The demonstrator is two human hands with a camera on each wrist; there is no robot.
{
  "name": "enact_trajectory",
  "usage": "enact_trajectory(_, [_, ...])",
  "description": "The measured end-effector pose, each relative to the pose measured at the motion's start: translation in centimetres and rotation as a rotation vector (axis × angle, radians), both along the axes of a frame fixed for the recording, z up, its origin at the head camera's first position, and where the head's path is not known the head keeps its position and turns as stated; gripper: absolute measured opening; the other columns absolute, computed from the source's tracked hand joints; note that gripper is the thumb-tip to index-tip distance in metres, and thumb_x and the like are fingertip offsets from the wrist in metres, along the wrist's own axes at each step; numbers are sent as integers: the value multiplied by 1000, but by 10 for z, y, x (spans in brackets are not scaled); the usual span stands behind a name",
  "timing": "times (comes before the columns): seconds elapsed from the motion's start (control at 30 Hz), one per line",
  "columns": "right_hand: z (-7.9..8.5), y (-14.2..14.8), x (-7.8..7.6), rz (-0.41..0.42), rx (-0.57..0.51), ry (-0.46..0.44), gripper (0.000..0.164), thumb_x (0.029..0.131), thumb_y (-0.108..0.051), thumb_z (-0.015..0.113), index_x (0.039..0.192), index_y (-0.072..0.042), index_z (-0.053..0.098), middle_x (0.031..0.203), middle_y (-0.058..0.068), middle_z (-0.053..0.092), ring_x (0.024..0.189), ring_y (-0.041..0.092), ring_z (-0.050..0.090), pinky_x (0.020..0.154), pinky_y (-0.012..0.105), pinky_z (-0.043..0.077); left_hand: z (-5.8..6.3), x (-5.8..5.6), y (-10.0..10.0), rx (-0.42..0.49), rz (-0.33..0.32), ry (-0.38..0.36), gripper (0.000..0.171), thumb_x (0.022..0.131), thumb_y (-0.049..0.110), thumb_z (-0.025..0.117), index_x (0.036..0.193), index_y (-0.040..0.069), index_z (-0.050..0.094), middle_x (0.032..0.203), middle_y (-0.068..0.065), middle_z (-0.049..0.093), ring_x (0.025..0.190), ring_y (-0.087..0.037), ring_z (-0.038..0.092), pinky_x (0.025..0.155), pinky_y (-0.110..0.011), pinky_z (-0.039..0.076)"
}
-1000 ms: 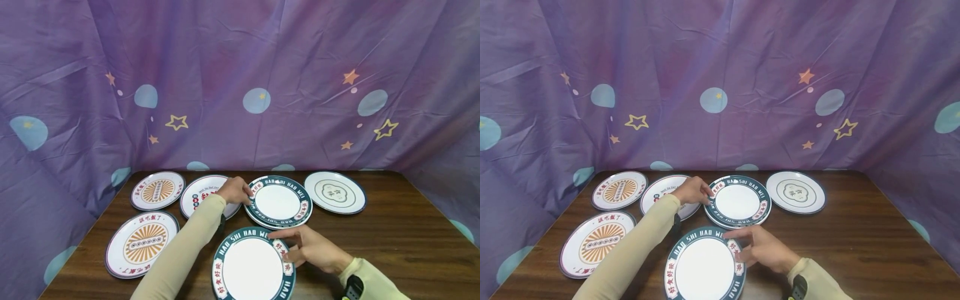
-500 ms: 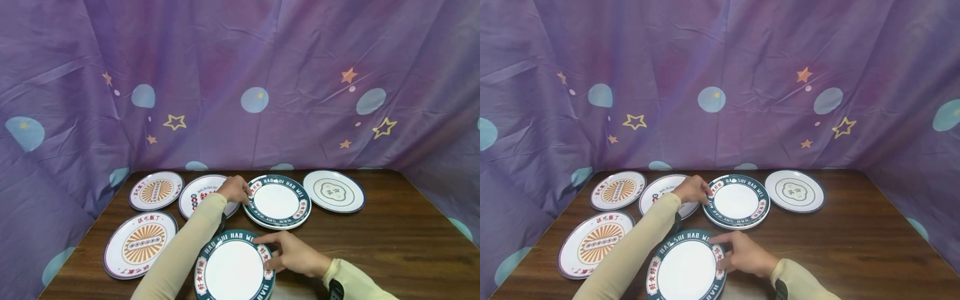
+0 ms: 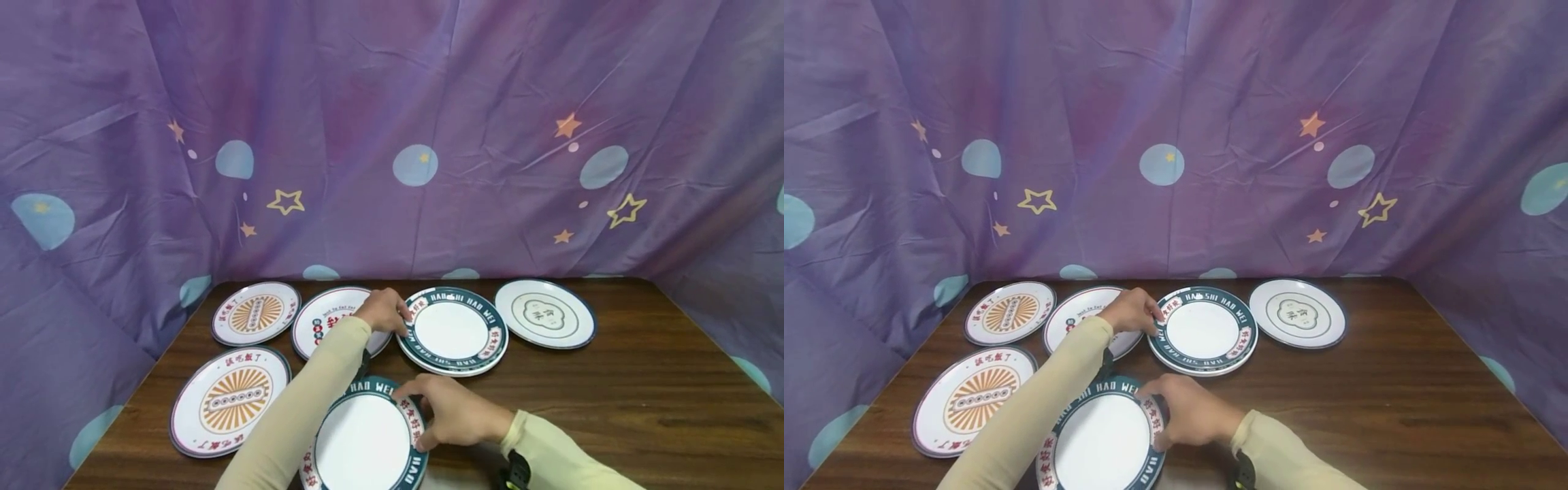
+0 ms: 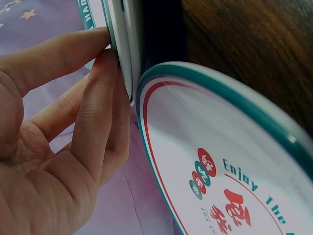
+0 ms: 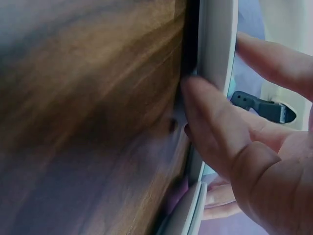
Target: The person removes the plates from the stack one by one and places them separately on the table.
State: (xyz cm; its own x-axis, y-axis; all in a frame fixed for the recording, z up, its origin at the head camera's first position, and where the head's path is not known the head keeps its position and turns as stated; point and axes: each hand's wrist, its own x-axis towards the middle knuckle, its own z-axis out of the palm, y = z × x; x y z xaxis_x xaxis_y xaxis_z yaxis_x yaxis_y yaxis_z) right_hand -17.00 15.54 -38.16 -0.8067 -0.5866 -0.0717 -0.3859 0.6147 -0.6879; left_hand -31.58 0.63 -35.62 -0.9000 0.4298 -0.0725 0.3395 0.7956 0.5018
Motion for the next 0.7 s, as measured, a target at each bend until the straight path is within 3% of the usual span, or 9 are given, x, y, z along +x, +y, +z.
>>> enact_trajectory(0.17, [-1, -4, -2, 2, -38, -22, 60, 66, -3, 87, 123, -4, 67, 116, 7, 65, 92, 9, 62, 74, 17, 55, 0, 0, 1, -10, 2, 7, 29, 70, 13, 87, 99, 14, 80, 126, -9, 72, 121, -27, 61, 107, -36, 48])
enact_trajectory(0.43, [5, -1, -1, 6, -56, -37, 49, 78, -8, 82, 123, -3, 66, 125, 11, 65, 105, 24, 67, 79, 15, 57, 1, 1, 2, -6, 28, 9, 50, 70, 13, 88, 116, 5, 73, 126, -12, 70, 124, -31, 59, 108, -38, 48])
enact_trajectory(0.7, [15, 29, -7, 29, -50, 34, 37, 87, -18, 76, 121, -5, 68, 117, 10, 72, 93, 9, 69, 81, 22, 57, 2, 2, 2, -1, 38, -8, 52, 70, 13, 87, 119, 5, 71, 127, -10, 71, 126, -30, 59, 110, -37, 46])
